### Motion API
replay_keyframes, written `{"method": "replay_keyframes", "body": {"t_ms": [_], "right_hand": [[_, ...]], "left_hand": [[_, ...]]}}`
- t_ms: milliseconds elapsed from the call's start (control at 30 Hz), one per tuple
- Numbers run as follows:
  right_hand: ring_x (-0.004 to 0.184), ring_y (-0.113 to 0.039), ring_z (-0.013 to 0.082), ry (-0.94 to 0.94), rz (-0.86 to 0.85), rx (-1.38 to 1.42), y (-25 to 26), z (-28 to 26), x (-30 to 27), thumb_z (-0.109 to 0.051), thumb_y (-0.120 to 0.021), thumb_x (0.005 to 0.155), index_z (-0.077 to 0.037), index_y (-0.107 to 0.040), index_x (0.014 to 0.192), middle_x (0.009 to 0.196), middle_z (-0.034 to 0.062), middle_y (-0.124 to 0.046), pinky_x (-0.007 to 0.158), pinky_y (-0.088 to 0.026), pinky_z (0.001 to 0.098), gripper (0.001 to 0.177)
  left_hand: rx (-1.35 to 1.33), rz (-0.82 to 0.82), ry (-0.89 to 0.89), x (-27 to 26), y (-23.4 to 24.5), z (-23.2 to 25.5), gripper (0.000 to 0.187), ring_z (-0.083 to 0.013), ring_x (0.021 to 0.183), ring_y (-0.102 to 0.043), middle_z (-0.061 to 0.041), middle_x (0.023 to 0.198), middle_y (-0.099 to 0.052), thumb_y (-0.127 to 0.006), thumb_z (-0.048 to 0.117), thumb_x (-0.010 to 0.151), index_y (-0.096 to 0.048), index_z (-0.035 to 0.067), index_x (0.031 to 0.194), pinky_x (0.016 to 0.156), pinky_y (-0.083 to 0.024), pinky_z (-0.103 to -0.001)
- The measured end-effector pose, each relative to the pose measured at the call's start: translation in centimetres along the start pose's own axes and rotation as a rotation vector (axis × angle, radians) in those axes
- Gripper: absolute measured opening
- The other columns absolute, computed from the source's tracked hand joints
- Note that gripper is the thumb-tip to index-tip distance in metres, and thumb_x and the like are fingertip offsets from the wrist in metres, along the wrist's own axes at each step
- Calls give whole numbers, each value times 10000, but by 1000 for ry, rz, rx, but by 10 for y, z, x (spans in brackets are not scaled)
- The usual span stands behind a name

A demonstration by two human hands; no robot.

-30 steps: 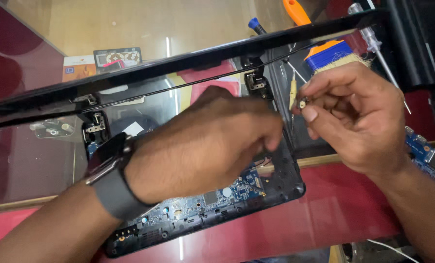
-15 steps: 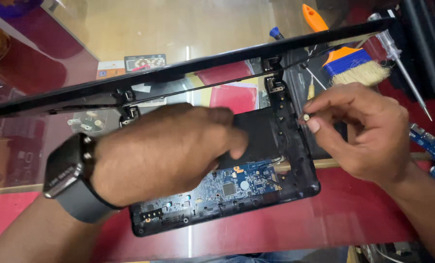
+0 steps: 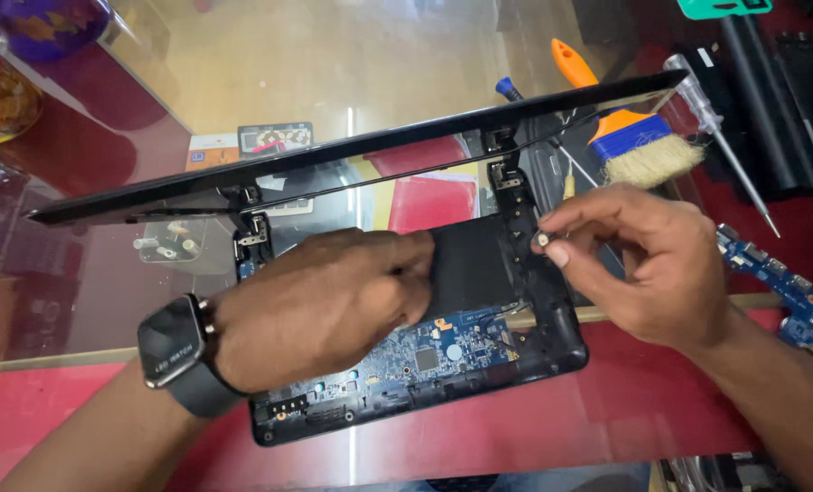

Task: The person handles a small cylindrical electronic component and places it onto a circuit board inside an open laptop chassis. They then peel a black adhesive strip from the board and press it down, working with their hands throughout the clip.

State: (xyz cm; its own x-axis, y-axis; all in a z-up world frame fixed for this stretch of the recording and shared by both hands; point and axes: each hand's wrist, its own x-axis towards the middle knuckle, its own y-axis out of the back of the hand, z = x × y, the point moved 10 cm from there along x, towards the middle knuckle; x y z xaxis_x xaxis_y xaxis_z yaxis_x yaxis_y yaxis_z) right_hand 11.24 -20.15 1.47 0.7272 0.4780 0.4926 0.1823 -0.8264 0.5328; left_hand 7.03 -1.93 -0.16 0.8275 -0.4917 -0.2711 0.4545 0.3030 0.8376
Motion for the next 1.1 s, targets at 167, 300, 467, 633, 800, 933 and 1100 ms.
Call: {"method": "replay_keyframes", "body": {"t_ms": [167,300,467,633,800,933,1100], "right_hand": [[656,-690,81,-79,-6,97,1,4,-6,2,-760,843,23,-717,1061,897,106,-756,508,-492,136,223],[625,-717,74,-180,-9,171,1,8,-11,-69,-758,825,8,-729,1049,843,106,-805,466,-544,141,239],[613,-739,101,-107,22,133,5,-2,-15,-72,-765,805,-8,-721,987,839,111,-801,482,-517,164,198],[610,-758,86,9,19,56,7,-13,-20,-102,-783,775,-36,-715,971,828,86,-780,413,-395,146,217],[607,-785,97,84,-18,50,6,-24,-19,-89,-777,764,-10,-692,969,809,90,-787,601,-596,169,235],[557,-739,90,62,-28,45,4,-20,-21,-89,-771,751,-9,-703,953,779,99,-772,525,-566,159,228],[397,-563,92,102,-23,31,1,-31,-19,-92,-777,715,8,-691,927,405,-37,-442,486,-565,181,249]], "left_hand": [[-157,210,-480,-8,27,47,82,-180,694,-599,12,955,-654,-598,80,948,-628,154,963,596,-484,-352],[-617,332,-334,6,29,37,52,-31,671,-562,66,795,-634,-650,116,990,-644,151,1028,565,-448,-203],[-974,364,-356,10,12,31,122,-69,810,-651,-23,940,-687,-676,94,968,-641,76,1084,693,-526,-196],[-1062,357,-331,11,-3,28,89,-59,807,-686,-26,918,-743,-694,65,960,-684,74,1048,720,-543,-184],[-1005,307,-289,12,-10,31,63,-45,717,-645,12,839,-701,-681,120,967,-684,113,1029,670,-512,-191],[-1005,314,-317,10,-11,34,73,-67,790,-664,18,929,-694,-658,116,982,-679,112,1051,727,-545,-208],[-1044,284,-384,9,-14,39,58,-132,937,-705,-22,1003,-665,-631,82,1001,-657,105,1047,866,-604,-250]]}}
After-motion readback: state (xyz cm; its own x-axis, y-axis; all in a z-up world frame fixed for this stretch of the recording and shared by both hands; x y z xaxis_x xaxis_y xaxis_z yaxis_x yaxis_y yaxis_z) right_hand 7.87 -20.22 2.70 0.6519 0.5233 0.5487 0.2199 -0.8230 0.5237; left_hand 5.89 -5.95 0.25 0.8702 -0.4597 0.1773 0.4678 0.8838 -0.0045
